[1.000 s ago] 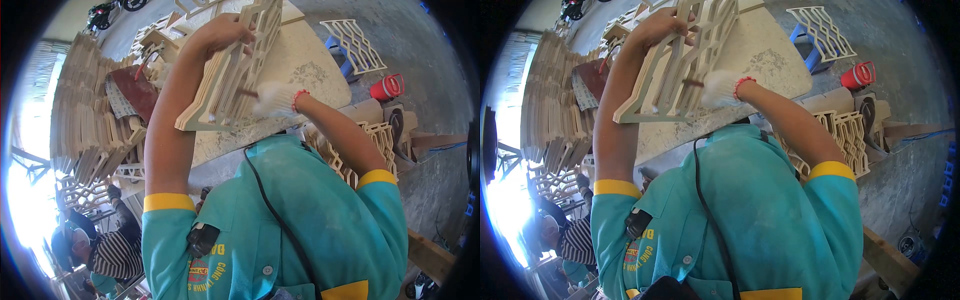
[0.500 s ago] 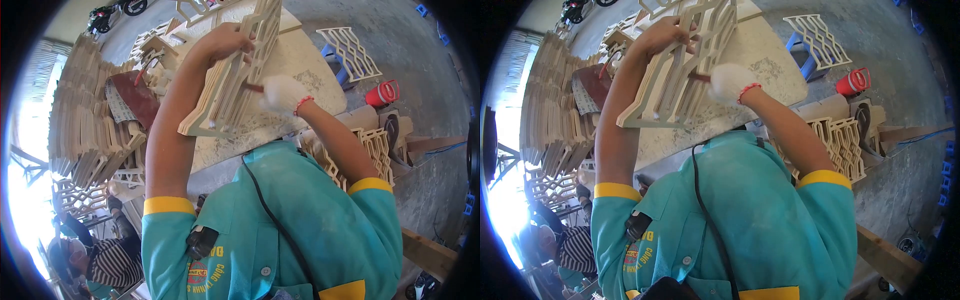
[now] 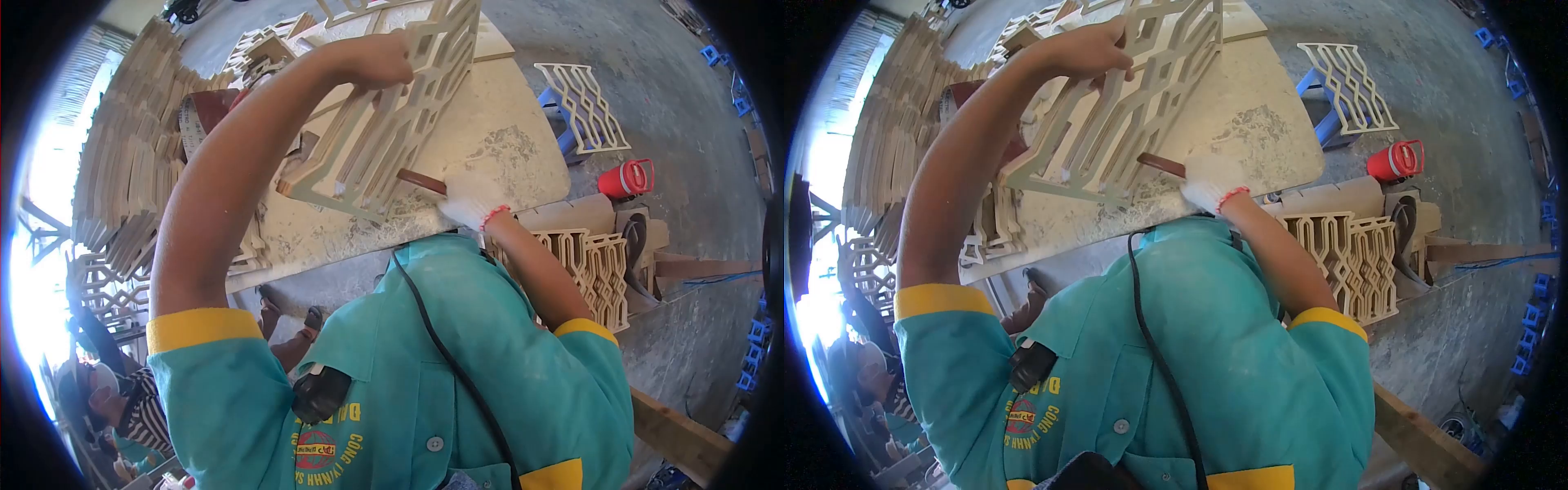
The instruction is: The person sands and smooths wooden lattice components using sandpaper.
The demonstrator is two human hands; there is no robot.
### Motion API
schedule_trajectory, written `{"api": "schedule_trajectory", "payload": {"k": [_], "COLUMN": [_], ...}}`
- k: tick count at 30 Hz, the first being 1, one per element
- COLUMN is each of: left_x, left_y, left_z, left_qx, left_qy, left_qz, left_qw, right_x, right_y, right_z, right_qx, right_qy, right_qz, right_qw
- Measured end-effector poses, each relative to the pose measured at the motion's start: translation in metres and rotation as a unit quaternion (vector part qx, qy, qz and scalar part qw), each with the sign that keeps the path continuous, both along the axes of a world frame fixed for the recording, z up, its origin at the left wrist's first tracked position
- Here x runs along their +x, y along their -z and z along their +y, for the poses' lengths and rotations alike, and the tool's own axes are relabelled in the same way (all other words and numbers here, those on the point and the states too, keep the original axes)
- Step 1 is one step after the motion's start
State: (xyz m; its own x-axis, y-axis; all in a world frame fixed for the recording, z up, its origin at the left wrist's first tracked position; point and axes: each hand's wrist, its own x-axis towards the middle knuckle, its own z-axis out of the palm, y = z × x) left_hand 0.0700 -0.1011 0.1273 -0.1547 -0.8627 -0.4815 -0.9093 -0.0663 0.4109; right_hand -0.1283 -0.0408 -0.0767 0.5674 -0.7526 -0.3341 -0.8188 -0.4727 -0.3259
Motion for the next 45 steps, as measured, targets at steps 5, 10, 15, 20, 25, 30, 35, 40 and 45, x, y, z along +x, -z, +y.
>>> {"api": "schedule_trajectory", "payload": {"k": [5, 10, 15, 20, 25, 30, 35, 40, 45], "left_x": [0.009, -0.011, 0.01, 0.007, 0.01, -0.016, 0.013, 0.018, 0.02], "left_y": [0.018, -0.001, 0.024, 0.006, 0.021, -0.008, 0.016, 0.029, 0.022], "left_z": [0.0, 0.012, -0.005, 0.015, -0.006, 0.017, -0.003, -0.008, -0.008], "left_qx": [-0.082, -0.064, -0.071, -0.092, -0.066, -0.044, -0.054, -0.084, -0.071], "left_qy": [-0.03, -0.08, -0.046, -0.056, -0.037, -0.075, -0.04, -0.083, -0.027], "left_qz": [0.077, 0.037, 0.089, 0.121, 0.097, 0.052, 0.072, 0.121, 0.112], "left_qw": [0.993, 0.994, 0.992, 0.987, 0.992, 0.995, 0.995, 0.986, 0.991], "right_x": [0.028, 0.037, 0.034, 0.031, 0.033, 0.039, 0.035, 0.032, 0.038], "right_y": [0.002, 0.024, 0.016, -0.005, 0.03, 0.043, 0.006, 0.023, 0.029], "right_z": [-0.017, -0.012, -0.024, -0.033, -0.03, -0.018, -0.028, -0.04, -0.025], "right_qx": [-0.003, 0.044, 0.049, 0.078, 0.061, 0.061, 0.091, 0.04, 0.054], "right_qy": [0.074, -0.057, -0.032, 0.012, -0.028, -0.021, 0.012, -0.018, -0.024], "right_qz": [-0.007, -0.009, -0.005, -0.035, -0.031, -0.035, -0.035, -0.038, -0.012], "right_qw": [0.997, 0.997, 0.998, 0.996, 0.997, 0.997, 0.995, 0.998, 0.998]}}
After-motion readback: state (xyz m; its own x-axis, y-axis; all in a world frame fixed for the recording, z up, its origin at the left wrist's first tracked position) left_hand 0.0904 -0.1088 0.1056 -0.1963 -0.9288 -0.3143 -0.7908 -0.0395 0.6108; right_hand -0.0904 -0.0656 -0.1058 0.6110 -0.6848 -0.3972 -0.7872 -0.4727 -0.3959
